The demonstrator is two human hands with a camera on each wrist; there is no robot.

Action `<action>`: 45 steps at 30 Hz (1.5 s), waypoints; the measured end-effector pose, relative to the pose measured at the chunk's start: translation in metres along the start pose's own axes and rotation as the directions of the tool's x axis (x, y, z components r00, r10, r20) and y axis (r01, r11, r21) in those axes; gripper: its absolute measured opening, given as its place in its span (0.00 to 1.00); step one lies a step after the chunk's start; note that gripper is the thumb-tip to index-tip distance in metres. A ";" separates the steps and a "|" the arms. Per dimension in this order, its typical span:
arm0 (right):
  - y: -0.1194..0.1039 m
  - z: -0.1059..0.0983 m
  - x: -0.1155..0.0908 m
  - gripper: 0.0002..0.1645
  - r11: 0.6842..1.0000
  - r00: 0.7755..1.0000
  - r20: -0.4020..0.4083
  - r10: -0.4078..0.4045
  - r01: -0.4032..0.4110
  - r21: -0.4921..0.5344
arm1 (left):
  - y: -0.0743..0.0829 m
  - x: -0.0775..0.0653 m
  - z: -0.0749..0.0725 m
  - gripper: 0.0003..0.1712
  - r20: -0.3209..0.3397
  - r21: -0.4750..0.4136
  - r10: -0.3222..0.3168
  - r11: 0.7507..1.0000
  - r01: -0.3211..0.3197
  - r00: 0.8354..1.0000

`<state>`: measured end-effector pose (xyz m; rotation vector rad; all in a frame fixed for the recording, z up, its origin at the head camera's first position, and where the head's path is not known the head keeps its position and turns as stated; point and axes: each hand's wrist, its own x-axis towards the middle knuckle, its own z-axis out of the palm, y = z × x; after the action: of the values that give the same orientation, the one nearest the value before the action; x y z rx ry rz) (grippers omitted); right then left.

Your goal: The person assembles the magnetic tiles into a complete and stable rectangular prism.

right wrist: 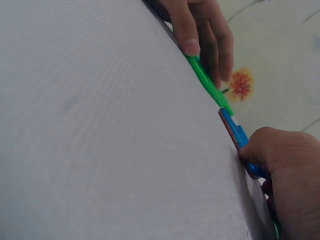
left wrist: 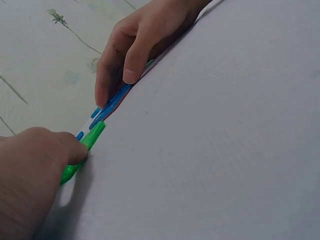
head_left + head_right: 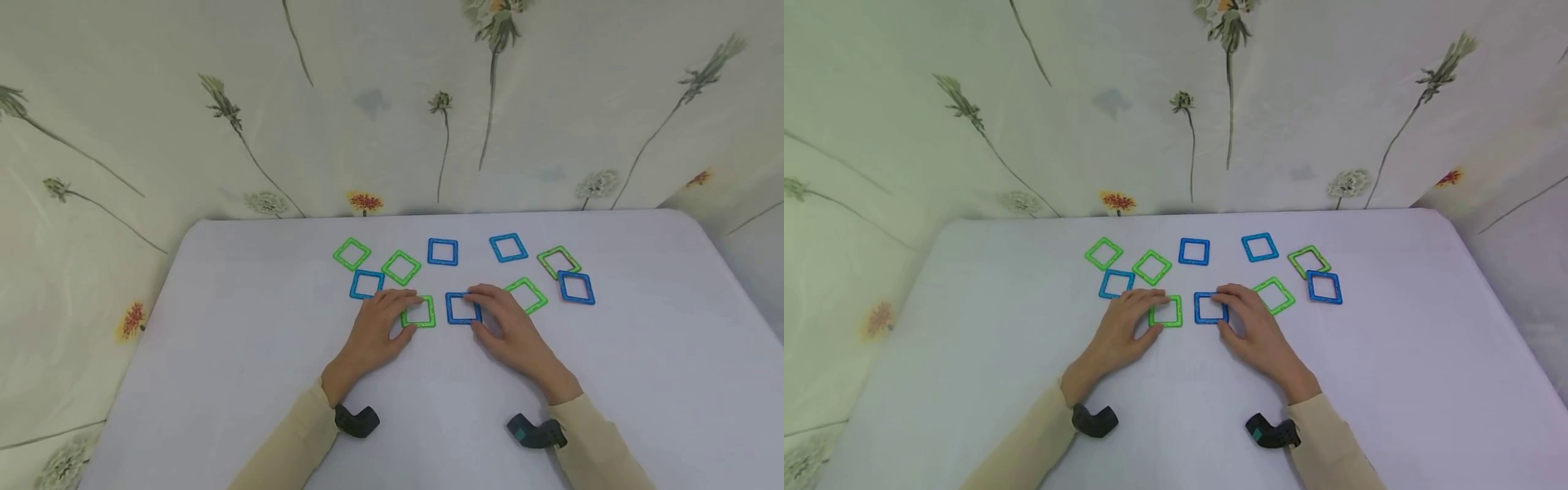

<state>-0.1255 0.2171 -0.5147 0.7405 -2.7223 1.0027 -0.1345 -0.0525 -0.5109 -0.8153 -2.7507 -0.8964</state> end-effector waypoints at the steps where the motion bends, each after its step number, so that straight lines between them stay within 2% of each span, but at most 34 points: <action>1: 0.000 0.000 0.000 0.29 1.000 1.000 0.005 -0.003 0.003 -0.007 | 0.000 0.000 0.000 0.24 0.001 0.001 -0.001 1.000 0.001 1.000; 11: -0.003 0.001 0.001 0.29 0.999 0.999 0.046 -0.011 0.013 -0.045 | 0.000 0.000 0.000 0.25 0.013 0.016 0.011 1.000 -0.012 1.000; 23: -0.002 0.004 0.001 0.30 0.998 0.999 0.019 -0.032 0.033 -0.048 | 0.001 0.000 -0.002 0.25 0.035 0.021 0.010 1.000 -0.011 0.999; 34: 0.001 0.007 -0.001 0.31 0.994 0.995 0.002 -0.096 0.096 -0.048 | 0.001 -0.002 0.001 0.25 0.054 0.015 -0.006 1.000 0.005 0.999; 45: 0.000 0.006 0.002 0.30 0.993 0.995 -0.001 -0.100 0.100 -0.061 | 0.000 -0.001 0.000 0.25 0.028 0.021 0.011 1.000 -0.012 1.000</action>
<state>-0.1270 0.2123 -0.5185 0.8536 -2.6690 0.8943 -0.1336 -0.0525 -0.5111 -0.8452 -2.7717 -0.8586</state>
